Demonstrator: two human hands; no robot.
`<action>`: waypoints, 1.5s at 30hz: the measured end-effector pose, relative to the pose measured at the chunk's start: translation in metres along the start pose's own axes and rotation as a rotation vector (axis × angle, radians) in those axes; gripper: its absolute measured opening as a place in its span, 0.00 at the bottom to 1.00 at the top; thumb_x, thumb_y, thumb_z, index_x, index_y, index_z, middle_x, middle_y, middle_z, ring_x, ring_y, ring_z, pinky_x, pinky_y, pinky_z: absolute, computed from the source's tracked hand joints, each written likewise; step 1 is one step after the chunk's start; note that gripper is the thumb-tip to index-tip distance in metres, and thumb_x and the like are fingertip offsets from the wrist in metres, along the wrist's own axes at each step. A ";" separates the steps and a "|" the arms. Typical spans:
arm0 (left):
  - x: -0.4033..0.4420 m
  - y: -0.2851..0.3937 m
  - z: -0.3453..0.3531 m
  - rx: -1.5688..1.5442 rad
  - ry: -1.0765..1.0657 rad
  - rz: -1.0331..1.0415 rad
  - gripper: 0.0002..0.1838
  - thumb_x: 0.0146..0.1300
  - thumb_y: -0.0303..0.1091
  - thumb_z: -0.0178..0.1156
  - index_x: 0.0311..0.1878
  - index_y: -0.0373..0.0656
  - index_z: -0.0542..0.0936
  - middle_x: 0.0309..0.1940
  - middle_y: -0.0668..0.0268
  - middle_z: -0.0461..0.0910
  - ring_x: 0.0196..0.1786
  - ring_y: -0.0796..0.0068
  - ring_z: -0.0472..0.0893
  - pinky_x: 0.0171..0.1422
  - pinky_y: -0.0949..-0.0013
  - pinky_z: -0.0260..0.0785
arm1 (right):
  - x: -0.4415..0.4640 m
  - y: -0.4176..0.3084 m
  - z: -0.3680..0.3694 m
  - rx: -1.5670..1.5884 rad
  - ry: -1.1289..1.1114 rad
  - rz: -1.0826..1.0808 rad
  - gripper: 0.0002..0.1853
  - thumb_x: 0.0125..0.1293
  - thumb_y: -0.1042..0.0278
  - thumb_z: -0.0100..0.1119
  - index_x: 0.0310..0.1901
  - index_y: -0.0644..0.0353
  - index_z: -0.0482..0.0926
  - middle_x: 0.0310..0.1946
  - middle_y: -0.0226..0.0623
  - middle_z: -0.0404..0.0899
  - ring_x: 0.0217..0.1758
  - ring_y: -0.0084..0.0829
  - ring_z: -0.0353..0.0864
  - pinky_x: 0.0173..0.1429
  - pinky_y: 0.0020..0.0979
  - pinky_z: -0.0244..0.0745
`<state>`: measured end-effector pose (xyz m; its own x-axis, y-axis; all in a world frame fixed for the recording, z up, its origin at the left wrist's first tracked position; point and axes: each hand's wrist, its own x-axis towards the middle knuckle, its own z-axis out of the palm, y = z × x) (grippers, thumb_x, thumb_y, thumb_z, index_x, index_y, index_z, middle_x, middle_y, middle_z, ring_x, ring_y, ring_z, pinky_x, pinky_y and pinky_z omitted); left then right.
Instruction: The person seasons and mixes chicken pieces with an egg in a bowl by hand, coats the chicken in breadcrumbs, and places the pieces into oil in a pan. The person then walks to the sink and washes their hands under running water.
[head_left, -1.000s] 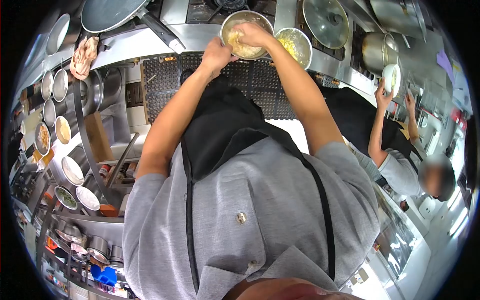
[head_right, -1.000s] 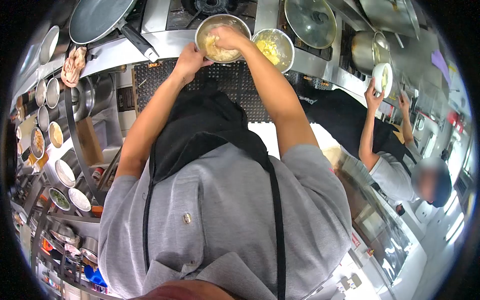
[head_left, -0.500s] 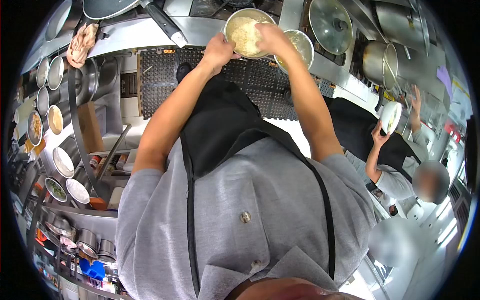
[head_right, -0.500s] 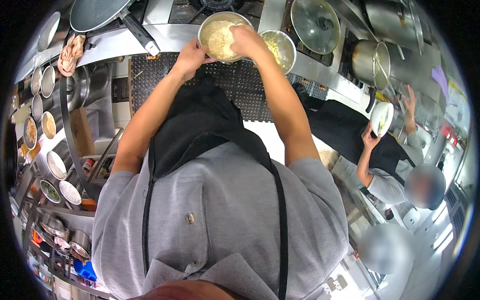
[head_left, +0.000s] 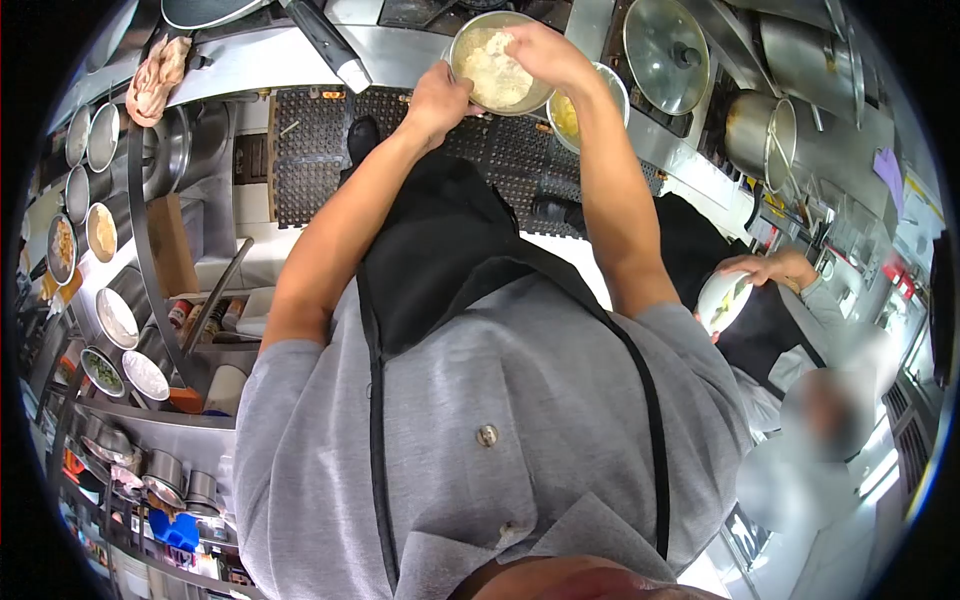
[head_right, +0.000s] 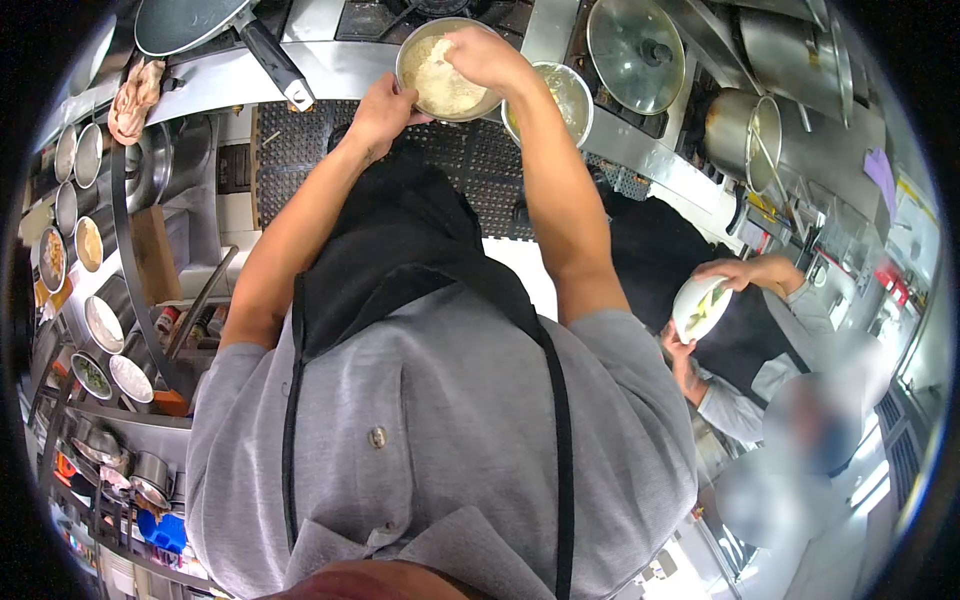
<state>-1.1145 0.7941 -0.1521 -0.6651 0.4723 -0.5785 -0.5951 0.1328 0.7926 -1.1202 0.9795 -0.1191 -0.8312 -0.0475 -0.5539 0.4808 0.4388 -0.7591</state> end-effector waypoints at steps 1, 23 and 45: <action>0.000 0.000 -0.001 -0.001 -0.016 -0.012 0.06 0.65 0.23 0.50 0.39 0.27 0.67 0.36 0.58 0.71 0.37 0.71 0.79 0.41 0.69 0.84 | 0.001 -0.002 0.003 0.131 -0.083 0.058 0.12 0.61 0.74 0.49 0.40 0.69 0.80 0.33 0.39 0.82 0.39 0.26 0.79 0.40 0.33 0.74; 0.008 0.012 -0.003 0.018 -0.006 0.017 0.16 0.66 0.23 0.48 0.53 0.22 0.66 0.49 0.47 0.75 0.45 0.62 0.82 0.44 0.68 0.83 | 0.079 0.064 0.015 0.180 0.016 0.060 0.11 0.59 0.79 0.45 0.34 0.66 0.81 0.28 0.36 0.80 0.30 0.27 0.77 0.36 0.32 0.73; -0.006 0.026 -0.001 -0.064 -0.015 -0.062 0.15 0.68 0.23 0.45 0.55 0.24 0.64 0.52 0.48 0.71 0.51 0.59 0.79 0.50 0.61 0.83 | 0.041 0.047 0.052 -0.342 -0.003 0.088 0.09 0.50 0.78 0.50 0.30 0.66 0.81 0.24 0.43 0.80 0.30 0.32 0.77 0.37 0.36 0.71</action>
<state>-1.1264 0.7936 -0.1277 -0.6200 0.4777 -0.6224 -0.6625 0.1063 0.7415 -1.1168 0.9520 -0.1954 -0.7896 0.0017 -0.6136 0.4290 0.7165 -0.5501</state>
